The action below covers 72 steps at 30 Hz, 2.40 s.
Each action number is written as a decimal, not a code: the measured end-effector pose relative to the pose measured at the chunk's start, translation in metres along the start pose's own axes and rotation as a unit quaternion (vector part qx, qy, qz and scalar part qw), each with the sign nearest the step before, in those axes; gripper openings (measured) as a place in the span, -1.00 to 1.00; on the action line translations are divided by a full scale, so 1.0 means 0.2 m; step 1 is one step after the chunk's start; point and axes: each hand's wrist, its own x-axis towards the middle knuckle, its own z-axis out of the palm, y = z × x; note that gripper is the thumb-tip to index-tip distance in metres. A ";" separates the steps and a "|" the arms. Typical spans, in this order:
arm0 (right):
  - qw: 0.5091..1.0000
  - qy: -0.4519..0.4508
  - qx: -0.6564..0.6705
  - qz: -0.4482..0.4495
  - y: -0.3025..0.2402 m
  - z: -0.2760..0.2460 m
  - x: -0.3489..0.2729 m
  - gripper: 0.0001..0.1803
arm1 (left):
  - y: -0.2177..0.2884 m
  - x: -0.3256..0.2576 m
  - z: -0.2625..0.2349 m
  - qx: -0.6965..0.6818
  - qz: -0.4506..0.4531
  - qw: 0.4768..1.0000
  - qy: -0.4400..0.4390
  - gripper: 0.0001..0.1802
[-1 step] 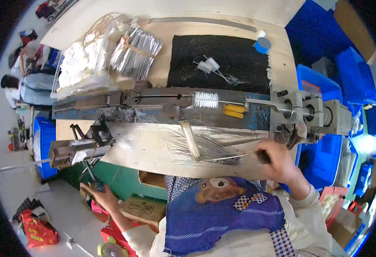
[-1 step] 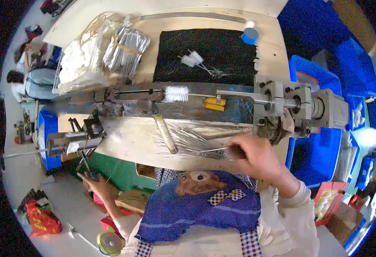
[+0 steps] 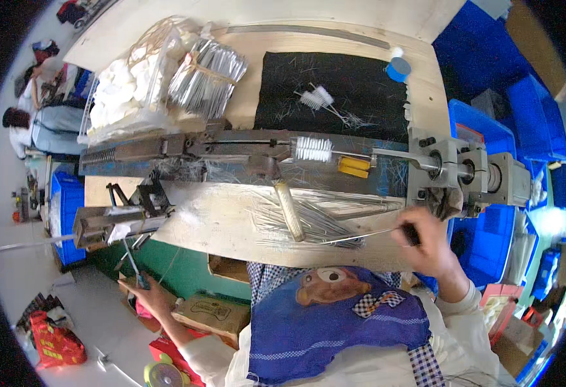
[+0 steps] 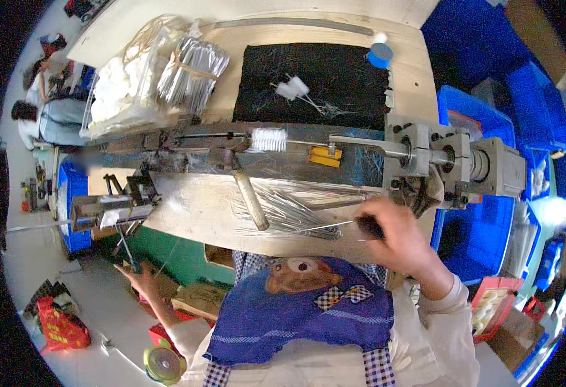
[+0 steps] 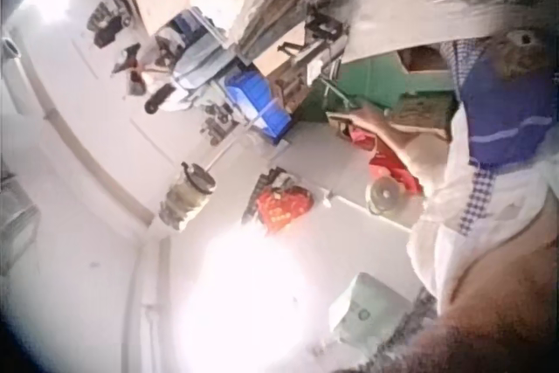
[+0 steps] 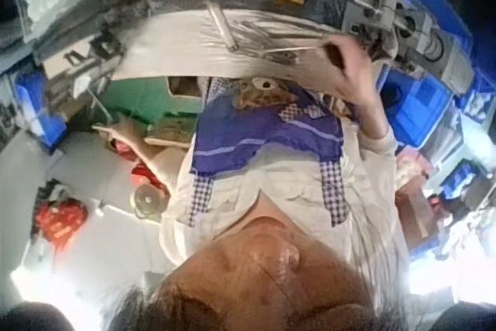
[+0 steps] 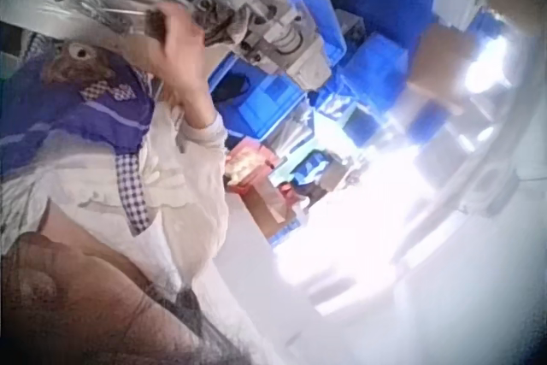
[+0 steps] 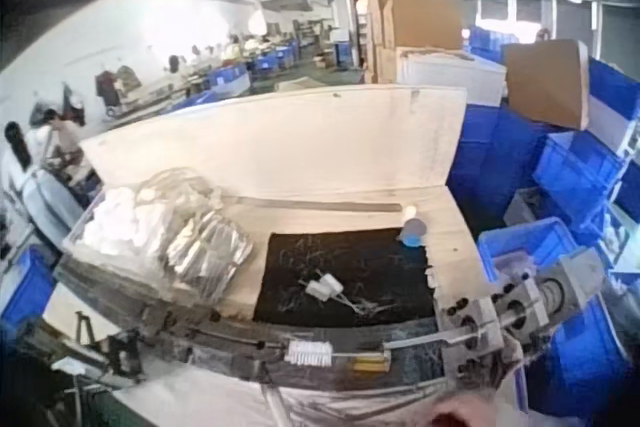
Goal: The person manufactures wire brushes by placing bristles between metal wire rods, twisting the wires into brushes with a machine, trimming the bristles using a blade, and placing the finished brushes into a container.
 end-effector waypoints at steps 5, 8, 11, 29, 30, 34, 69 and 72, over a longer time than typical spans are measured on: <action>0.937 0.198 0.277 0.077 -0.03 -0.11 -0.05 -0.84 | 0.03 -0.06 0.01 -0.064 -0.096 0.993 -0.035 -0.14; 0.958 0.133 0.221 0.124 -0.07 -0.15 -0.04 -0.84 | 0.29 -0.26 0.15 0.046 0.139 0.989 0.013 -0.13; 0.999 -0.029 -0.008 -0.014 -0.19 -0.09 0.14 -0.84 | 1.00 -0.43 -0.03 -0.217 0.290 0.915 -0.178 -0.15; 0.934 -0.008 -0.283 -0.216 -0.19 0.00 0.57 -0.88 | 1.51 -0.60 0.05 -0.601 -0.094 0.411 -0.679 -0.66; 0.928 -0.014 -0.303 -0.214 -0.19 0.02 0.58 -0.85 | 1.59 -0.51 -0.11 -0.600 -0.205 0.392 -0.667 -0.70; 0.925 -0.039 -0.317 -0.207 -0.20 0.05 0.55 -0.84 | 1.41 -0.20 -0.11 -0.745 -0.298 0.163 -0.574 -0.76; 0.986 -0.091 -0.017 -0.137 -0.15 0.16 0.87 -0.76 | 1.44 -0.43 0.26 -0.679 -0.300 0.182 -0.645 -0.31; 0.988 -0.099 -0.024 -0.118 -0.13 0.14 0.87 -0.78 | 1.58 -0.21 0.09 -0.698 -0.280 0.022 -0.659 -0.46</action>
